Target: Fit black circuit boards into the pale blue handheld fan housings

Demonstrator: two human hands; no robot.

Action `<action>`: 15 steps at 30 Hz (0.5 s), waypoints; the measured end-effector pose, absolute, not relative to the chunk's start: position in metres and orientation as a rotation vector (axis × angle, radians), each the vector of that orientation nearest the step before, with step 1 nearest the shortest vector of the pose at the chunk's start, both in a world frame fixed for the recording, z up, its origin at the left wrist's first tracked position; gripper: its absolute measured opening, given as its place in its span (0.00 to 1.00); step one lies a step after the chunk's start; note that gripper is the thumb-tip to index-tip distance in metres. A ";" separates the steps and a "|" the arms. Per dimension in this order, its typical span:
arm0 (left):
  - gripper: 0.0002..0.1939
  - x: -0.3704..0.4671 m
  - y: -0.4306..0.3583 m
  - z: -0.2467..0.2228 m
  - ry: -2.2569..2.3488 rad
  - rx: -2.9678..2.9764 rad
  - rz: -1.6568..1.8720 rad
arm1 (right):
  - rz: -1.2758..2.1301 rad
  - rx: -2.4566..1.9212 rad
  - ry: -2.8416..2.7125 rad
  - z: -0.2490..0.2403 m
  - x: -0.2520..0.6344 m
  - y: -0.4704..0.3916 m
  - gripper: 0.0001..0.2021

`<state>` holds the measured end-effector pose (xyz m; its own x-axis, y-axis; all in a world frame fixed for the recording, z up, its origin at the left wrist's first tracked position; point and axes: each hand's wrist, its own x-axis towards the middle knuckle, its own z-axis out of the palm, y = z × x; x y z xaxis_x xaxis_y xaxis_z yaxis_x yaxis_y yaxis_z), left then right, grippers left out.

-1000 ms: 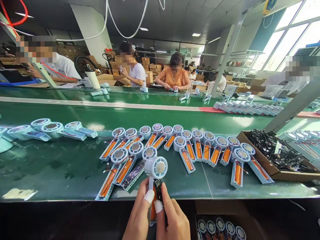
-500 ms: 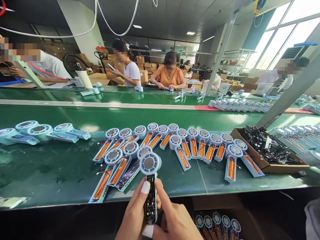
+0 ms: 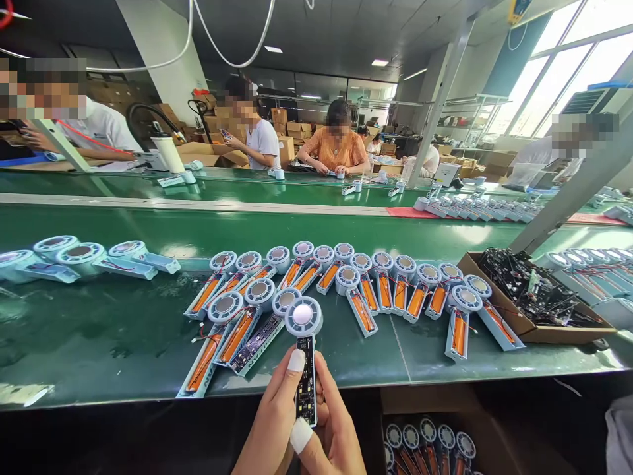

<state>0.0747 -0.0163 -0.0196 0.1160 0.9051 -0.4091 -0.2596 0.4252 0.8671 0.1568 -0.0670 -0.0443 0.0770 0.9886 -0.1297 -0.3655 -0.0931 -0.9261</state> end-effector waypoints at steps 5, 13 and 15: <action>0.30 0.071 -0.003 -0.004 1.274 1.044 0.700 | 1.398 -1.217 -0.865 -0.033 0.171 -0.066 0.48; 0.19 0.026 0.007 0.002 1.864 2.236 1.149 | 0.800 -1.699 -1.504 -0.030 0.221 -0.044 0.31; 0.19 0.015 0.006 -0.005 2.060 2.459 1.162 | 0.529 -1.810 -1.680 -0.031 0.234 -0.042 0.27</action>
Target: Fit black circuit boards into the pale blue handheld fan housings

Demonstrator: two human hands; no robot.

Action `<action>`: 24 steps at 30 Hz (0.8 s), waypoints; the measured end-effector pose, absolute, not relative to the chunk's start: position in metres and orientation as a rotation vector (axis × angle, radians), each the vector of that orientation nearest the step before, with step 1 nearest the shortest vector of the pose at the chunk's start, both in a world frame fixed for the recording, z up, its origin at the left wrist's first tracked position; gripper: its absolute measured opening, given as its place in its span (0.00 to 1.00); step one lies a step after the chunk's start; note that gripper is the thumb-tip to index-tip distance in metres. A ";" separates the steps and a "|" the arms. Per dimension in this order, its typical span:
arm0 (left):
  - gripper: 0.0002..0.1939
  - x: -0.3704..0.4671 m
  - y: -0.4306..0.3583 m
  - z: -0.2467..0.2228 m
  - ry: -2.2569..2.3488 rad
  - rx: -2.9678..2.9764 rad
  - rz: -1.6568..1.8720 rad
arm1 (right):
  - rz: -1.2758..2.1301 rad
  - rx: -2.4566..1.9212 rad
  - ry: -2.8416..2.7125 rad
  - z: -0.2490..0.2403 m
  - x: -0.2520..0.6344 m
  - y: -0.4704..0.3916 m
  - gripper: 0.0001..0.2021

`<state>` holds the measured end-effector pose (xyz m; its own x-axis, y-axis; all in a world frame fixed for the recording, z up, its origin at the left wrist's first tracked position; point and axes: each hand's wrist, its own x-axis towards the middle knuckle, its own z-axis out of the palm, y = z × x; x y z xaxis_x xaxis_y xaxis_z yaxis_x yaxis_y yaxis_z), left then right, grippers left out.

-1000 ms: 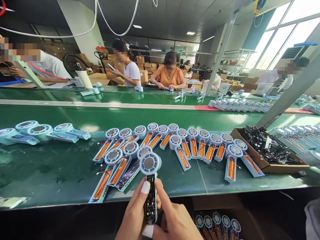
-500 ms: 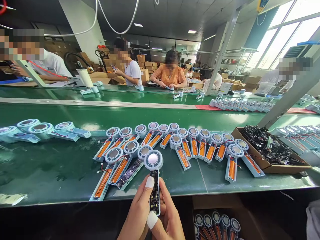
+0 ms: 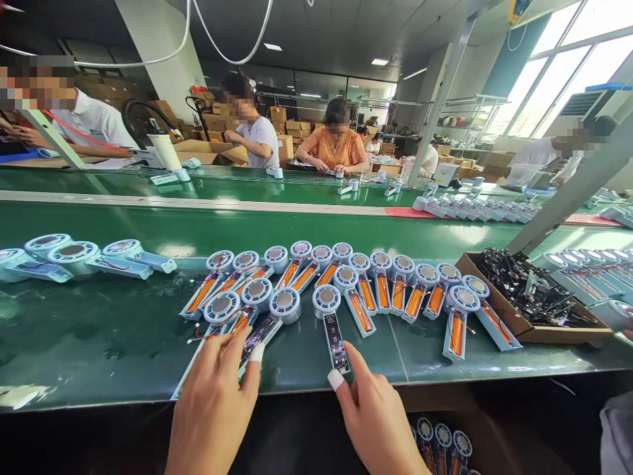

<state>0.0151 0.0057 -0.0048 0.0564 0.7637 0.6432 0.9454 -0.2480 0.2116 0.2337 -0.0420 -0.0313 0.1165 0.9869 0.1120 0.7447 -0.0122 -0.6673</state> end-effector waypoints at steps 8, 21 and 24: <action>0.15 0.020 -0.005 -0.035 -1.529 -2.083 -0.831 | -0.056 -1.636 -1.895 -0.027 0.238 -0.032 0.19; 0.22 0.019 -0.004 -0.066 -1.507 -2.199 -1.051 | -0.319 -1.433 -1.878 -0.067 0.227 -0.018 0.18; 0.23 0.018 -0.004 -0.067 -1.515 -2.211 -1.048 | -0.321 -1.417 -1.879 -0.068 0.228 -0.017 0.19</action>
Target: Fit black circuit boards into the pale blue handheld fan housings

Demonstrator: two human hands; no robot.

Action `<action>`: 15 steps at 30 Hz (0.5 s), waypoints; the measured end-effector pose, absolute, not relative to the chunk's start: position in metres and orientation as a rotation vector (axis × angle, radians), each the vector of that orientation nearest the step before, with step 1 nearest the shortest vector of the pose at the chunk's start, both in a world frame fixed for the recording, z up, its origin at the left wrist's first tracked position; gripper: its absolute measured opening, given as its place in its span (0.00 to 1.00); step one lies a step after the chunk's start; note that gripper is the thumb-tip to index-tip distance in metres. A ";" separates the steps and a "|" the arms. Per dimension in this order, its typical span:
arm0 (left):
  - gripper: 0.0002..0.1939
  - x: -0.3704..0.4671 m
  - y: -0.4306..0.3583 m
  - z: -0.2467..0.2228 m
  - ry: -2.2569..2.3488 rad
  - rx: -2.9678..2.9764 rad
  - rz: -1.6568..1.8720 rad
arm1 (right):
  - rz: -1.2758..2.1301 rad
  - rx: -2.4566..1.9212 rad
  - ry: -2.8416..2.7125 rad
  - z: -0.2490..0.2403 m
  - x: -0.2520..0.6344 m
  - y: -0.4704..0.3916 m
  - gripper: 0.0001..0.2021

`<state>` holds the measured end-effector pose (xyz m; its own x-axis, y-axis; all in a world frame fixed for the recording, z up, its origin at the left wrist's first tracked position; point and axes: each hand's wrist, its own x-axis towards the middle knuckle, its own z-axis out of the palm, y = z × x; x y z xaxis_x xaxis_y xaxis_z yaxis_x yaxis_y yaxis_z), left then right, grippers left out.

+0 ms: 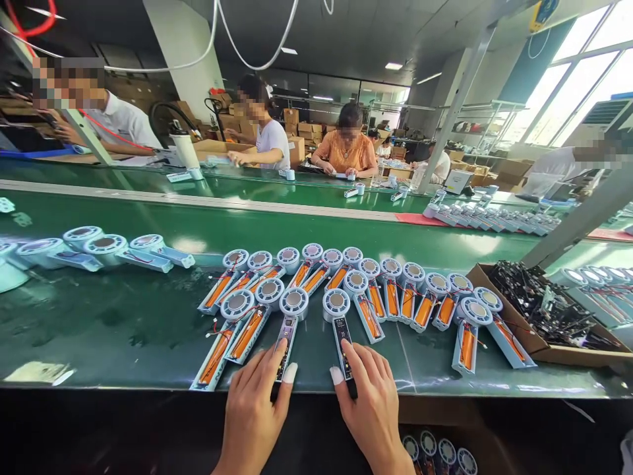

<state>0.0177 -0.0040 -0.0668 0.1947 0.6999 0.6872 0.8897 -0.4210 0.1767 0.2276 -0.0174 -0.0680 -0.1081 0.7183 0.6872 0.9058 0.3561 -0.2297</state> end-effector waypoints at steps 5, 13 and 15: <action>0.23 0.019 -0.004 -0.069 -1.517 -2.181 -1.043 | -0.324 -1.416 -1.876 -0.070 0.228 -0.016 0.19; 0.27 0.023 -0.008 -0.062 -1.559 -2.164 -0.995 | -0.354 -1.412 -1.890 -0.069 0.227 -0.016 0.21; 0.28 0.023 -0.008 -0.062 -1.554 -2.164 -0.991 | -0.366 -1.403 -1.886 -0.071 0.228 -0.015 0.21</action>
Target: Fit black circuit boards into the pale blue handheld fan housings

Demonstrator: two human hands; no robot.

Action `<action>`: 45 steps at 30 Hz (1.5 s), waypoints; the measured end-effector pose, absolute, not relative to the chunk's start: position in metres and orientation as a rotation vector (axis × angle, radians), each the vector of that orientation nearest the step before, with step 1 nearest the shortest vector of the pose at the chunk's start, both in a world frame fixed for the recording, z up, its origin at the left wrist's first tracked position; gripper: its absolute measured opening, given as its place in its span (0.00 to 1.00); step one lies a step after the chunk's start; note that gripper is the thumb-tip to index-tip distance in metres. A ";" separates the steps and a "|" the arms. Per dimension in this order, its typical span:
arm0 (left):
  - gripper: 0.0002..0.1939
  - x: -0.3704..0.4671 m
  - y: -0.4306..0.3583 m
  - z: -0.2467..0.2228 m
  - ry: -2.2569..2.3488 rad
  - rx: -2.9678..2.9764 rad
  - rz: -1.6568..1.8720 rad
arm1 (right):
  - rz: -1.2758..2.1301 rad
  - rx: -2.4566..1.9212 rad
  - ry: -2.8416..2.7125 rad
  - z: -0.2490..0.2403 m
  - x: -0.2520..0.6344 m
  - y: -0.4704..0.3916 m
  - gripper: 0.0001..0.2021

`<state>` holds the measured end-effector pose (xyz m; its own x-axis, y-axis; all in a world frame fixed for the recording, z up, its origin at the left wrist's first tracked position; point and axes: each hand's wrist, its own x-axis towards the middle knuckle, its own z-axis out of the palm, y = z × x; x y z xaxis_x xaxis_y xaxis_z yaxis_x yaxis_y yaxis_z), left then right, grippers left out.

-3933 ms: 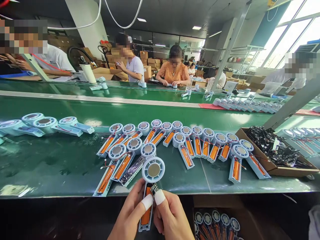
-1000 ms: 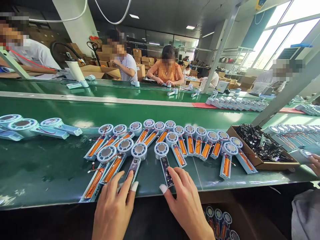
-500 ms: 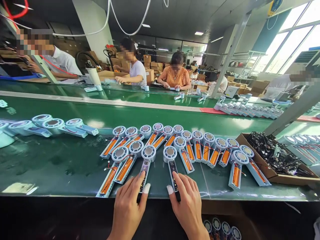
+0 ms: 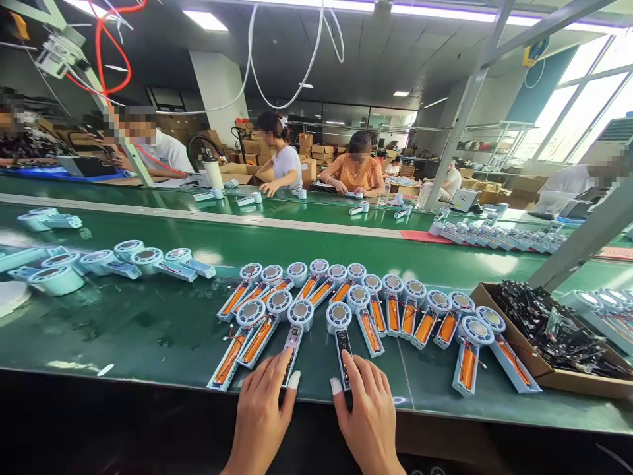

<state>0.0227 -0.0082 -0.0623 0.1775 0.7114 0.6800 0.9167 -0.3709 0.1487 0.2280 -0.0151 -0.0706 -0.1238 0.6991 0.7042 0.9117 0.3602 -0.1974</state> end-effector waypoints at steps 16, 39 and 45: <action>0.24 0.013 0.000 -0.057 -1.572 -2.219 -0.958 | -0.266 -1.453 -2.032 -0.068 0.235 -0.008 0.35; 0.21 0.015 0.002 -0.034 -1.660 -2.289 -0.784 | -0.344 -1.451 -2.074 -0.077 0.241 -0.011 0.34; 0.25 0.015 0.003 -0.043 -1.673 -2.257 -0.820 | -0.292 -1.470 -2.048 -0.078 0.240 -0.011 0.33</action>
